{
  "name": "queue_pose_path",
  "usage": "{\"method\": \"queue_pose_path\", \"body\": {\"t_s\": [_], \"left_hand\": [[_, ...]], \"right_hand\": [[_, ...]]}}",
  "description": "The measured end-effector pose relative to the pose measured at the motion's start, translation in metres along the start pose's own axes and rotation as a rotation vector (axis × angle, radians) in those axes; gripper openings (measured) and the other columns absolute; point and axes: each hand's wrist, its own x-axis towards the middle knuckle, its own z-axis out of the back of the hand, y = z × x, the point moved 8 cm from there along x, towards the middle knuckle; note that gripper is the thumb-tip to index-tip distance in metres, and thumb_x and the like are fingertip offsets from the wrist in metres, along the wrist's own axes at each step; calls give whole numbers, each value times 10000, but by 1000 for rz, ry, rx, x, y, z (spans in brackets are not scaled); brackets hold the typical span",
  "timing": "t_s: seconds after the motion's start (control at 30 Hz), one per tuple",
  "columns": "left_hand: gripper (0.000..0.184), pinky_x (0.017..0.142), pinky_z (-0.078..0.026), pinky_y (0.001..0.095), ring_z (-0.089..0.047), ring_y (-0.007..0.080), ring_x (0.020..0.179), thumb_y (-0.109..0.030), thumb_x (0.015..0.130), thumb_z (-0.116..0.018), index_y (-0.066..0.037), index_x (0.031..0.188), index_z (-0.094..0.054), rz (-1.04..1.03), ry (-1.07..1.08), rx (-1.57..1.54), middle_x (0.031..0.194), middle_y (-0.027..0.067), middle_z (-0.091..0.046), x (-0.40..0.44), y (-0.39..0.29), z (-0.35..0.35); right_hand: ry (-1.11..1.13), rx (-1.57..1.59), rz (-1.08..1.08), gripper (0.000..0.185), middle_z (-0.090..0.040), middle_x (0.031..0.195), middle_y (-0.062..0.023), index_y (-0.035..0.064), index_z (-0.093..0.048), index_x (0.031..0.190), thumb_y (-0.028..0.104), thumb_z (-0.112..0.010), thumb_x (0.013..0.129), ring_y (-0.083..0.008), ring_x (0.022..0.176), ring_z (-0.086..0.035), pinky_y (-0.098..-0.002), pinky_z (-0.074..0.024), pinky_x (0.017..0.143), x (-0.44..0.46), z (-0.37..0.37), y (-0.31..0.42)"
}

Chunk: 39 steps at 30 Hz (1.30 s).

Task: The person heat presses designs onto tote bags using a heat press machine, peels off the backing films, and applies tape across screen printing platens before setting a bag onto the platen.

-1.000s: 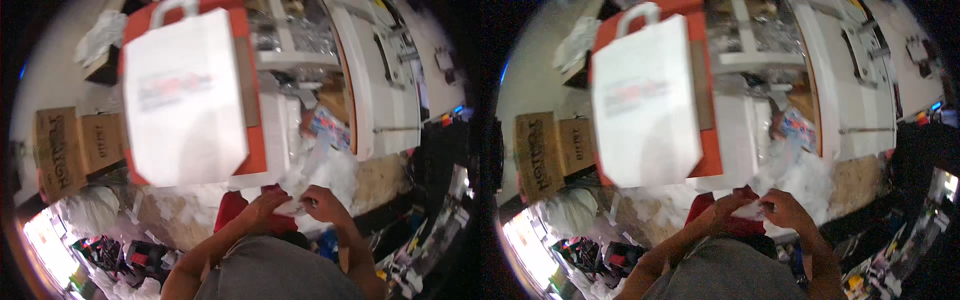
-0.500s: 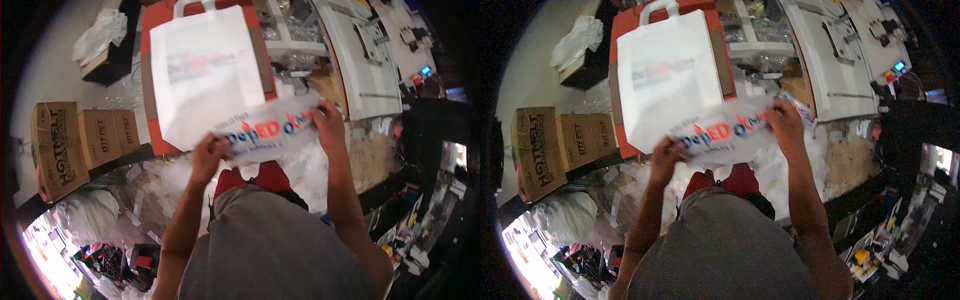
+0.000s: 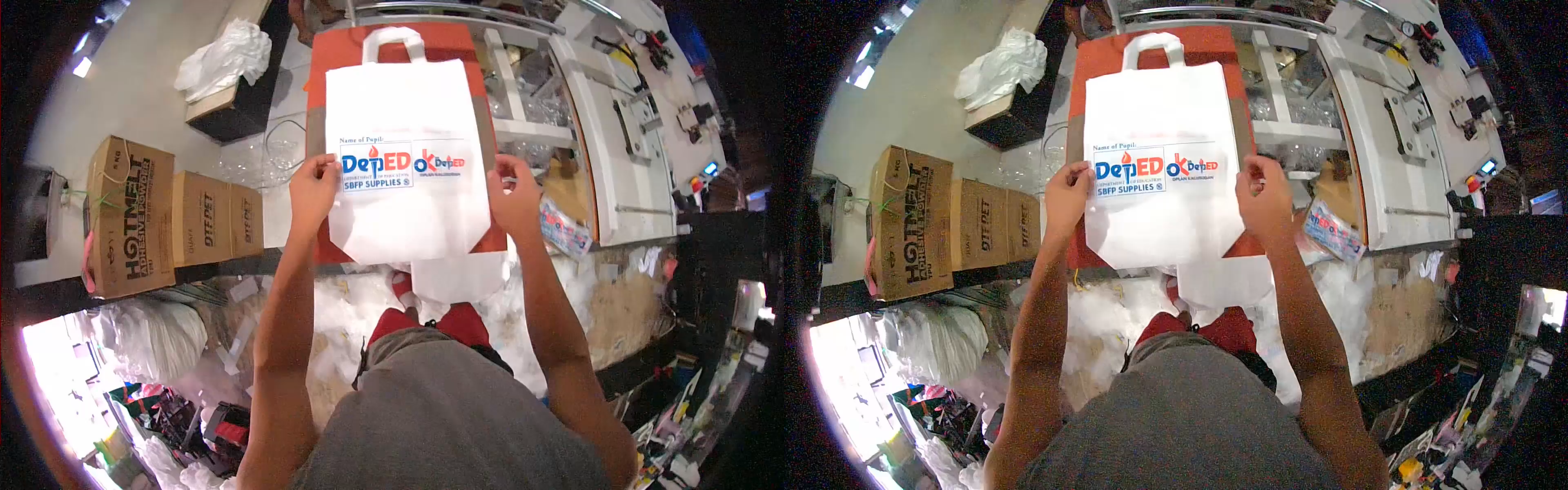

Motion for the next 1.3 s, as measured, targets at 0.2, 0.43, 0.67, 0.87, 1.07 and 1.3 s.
{"method": "queue_pose_path", "body": {"t_s": [0.2, 0.43, 0.67, 0.87, 1.07, 1.3], "left_hand": [[261, 690, -543, 326, -696, 237, 734, -164, 846, -680, 25, 1027, -689, -83, -57, 158, 819, 173, -708, 49, 0, -17], [382, 804, -540, 373, -703, 291, 893, -184, 867, -665, 53, 1166, -636, -123, -117, 93, 985, 206, -712, 32, -19, -18], [418, 1052, -400, 446, -501, 375, 1246, -169, 856, -641, -2, 1236, -593, -589, 3, 583, 1337, 212, -552, -36, -35, -32], [491, 1075, -378, 484, -447, 399, 1294, -217, 854, -623, -35, 1307, -568, -588, -69, 705, 1401, 150, -516, -38, -12, -39], [484, 1077, -379, 485, -443, 398, 1303, -201, 851, -614, -34, 1303, -570, -572, -61, 708, 1400, 143, -519, -37, -11, -41], [473, 1085, -377, 480, -460, 424, 1278, -189, 847, -611, -11, 1284, -576, -594, -72, 694, 1381, 169, -534, -37, -15, -40]], "right_hand": [[31, -305, 479, 377, -561, 1212, -183, -2, -582, 1161, 116, -671, 815, -376, 1193, -490, -463, -385, 1043, 4, -54, 25], [109, -512, 533, 424, -537, 1270, -182, -16, -581, 1203, 169, -653, 828, -356, 1209, -471, -474, -398, 1022, 3, -76, 22], [73, -490, 539, 401, -548, 1238, -157, -16, -602, 1179, 166, -655, 825, -339, 1173, -478, -468, -405, 990, -2, -75, 21], [79, -507, 539, 393, -539, 1237, -155, -18, -608, 1170, 154, -659, 820, -339, 1162, -481, -466, -409, 986, -2, -74, 22], [59, -477, 587, 393, -540, 1243, -145, -10, -611, 1163, 165, -659, 814, -335, 1178, -473, -475, -407, 987, -1, -76, 14], [76, -497, 566, 388, -543, 1241, -143, -6, -608, 1157, 172, -656, 816, -339, 1177, -476, -480, -413, 981, -1, -76, 15]]}}
